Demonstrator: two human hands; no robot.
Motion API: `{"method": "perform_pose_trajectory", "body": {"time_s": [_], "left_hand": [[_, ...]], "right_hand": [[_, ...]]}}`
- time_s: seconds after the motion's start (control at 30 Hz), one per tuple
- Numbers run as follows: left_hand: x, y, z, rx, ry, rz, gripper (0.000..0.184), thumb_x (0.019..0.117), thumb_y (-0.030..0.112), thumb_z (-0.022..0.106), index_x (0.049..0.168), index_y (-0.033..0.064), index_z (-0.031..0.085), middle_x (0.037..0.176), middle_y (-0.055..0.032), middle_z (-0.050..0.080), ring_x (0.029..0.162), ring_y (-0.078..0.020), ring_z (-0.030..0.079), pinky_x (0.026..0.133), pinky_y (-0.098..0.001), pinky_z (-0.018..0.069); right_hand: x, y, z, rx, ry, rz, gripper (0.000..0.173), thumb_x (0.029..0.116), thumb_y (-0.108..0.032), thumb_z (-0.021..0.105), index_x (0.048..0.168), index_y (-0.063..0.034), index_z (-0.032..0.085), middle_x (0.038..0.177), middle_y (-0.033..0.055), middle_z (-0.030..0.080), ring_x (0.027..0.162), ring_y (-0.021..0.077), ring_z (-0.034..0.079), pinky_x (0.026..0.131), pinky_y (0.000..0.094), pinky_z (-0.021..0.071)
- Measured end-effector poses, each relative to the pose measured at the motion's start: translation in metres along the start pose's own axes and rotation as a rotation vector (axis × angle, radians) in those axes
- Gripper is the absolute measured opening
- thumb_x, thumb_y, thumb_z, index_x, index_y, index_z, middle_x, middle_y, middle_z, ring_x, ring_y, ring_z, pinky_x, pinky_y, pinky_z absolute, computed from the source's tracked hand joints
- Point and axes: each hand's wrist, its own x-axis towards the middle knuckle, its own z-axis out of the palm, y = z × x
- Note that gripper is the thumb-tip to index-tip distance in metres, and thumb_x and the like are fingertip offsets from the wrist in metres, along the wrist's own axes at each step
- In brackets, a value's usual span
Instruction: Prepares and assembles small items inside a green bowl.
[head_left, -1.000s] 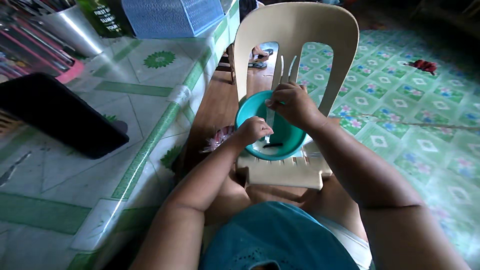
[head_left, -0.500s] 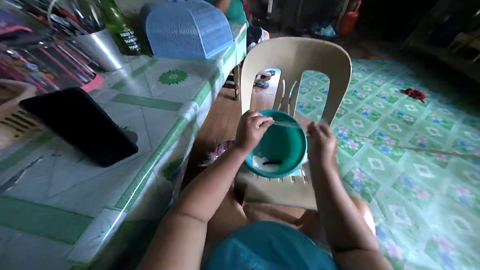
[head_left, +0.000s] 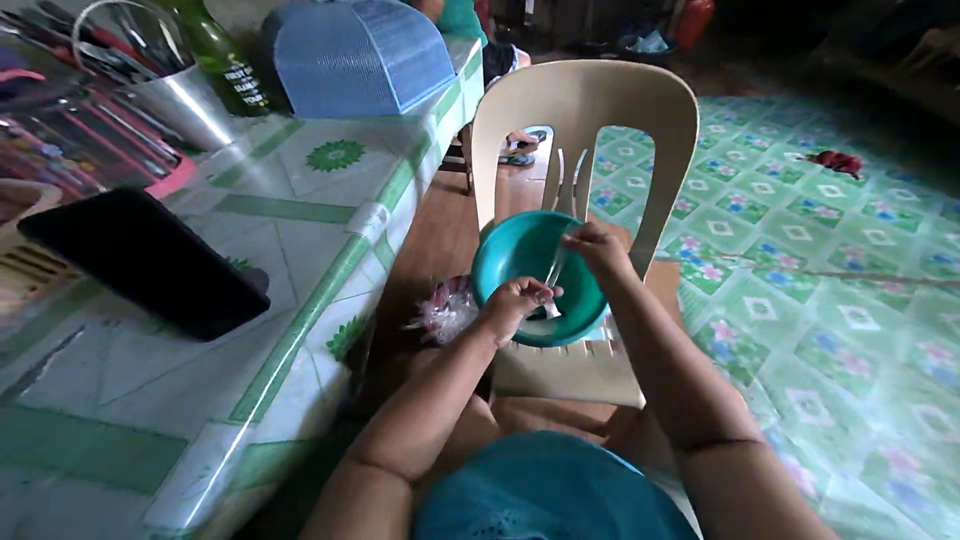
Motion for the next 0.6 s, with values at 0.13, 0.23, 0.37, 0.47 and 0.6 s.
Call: {"method": "perform_pose_trajectory", "body": {"time_s": [0.13,0.23,0.37,0.47,0.6], "left_hand": [[0.008,-0.018,0.004,-0.174,0.137,0.002,0.006,0.1004,0.006,0.061,0.104,0.0019,0.064,0.098,-0.0074,0.07,0.092,-0.0143,0.066,0.09,-0.0331,0.0542],[0.015,-0.031,0.004,-0.094,0.127,0.038,0.027,0.0975,0.007,0.066,0.124,0.0014,0.062,0.109,-0.0082,0.068,0.098,-0.0147,0.065,0.095,-0.0356,0.054],[0.021,-0.032,0.016,-0.167,0.342,-0.026,0.023,0.1025,0.011,0.061,0.123,0.0016,0.066,0.11,-0.0086,0.069,0.096,-0.0147,0.065,0.092,-0.0331,0.0536],[0.019,-0.028,0.026,-0.328,0.444,-0.07,0.021,0.1054,0.017,0.057,0.12,0.0051,0.066,0.101,-0.0046,0.066,0.086,-0.012,0.061,0.082,-0.0292,0.0522],[0.012,-0.03,0.038,-0.396,0.473,-0.166,0.027,0.1083,0.029,0.051,0.118,0.0066,0.062,0.094,-0.0057,0.065,0.082,-0.0136,0.063,0.075,-0.0295,0.0537]], "right_hand": [[-0.001,-0.015,-0.002,-0.144,0.049,-0.2,0.015,0.0952,-0.016,0.071,0.095,-0.0009,0.071,0.11,0.0116,0.067,0.101,0.0183,0.063,0.09,0.0403,0.0534],[-0.011,-0.01,0.007,-0.215,0.128,-0.396,0.016,0.0949,-0.015,0.071,0.095,0.0003,0.074,0.11,0.0162,0.068,0.107,0.0258,0.064,0.096,0.0444,0.0522],[-0.043,0.001,0.026,-0.474,0.185,-0.4,0.065,0.093,-0.023,0.074,0.149,-0.0028,0.048,0.156,0.0246,0.042,0.14,0.0456,0.044,0.109,0.0656,0.0396],[-0.056,0.027,0.045,-0.664,0.104,-0.494,0.037,0.091,-0.027,0.074,0.121,-0.0055,0.07,0.146,0.0217,0.054,0.137,0.0447,0.047,0.109,0.0679,0.0365],[-0.06,0.049,0.054,-0.717,0.109,-0.639,0.023,0.0911,-0.019,0.069,0.111,-0.0138,0.078,0.122,0.0136,0.069,0.121,0.0377,0.061,0.103,0.0647,0.0412]]}}
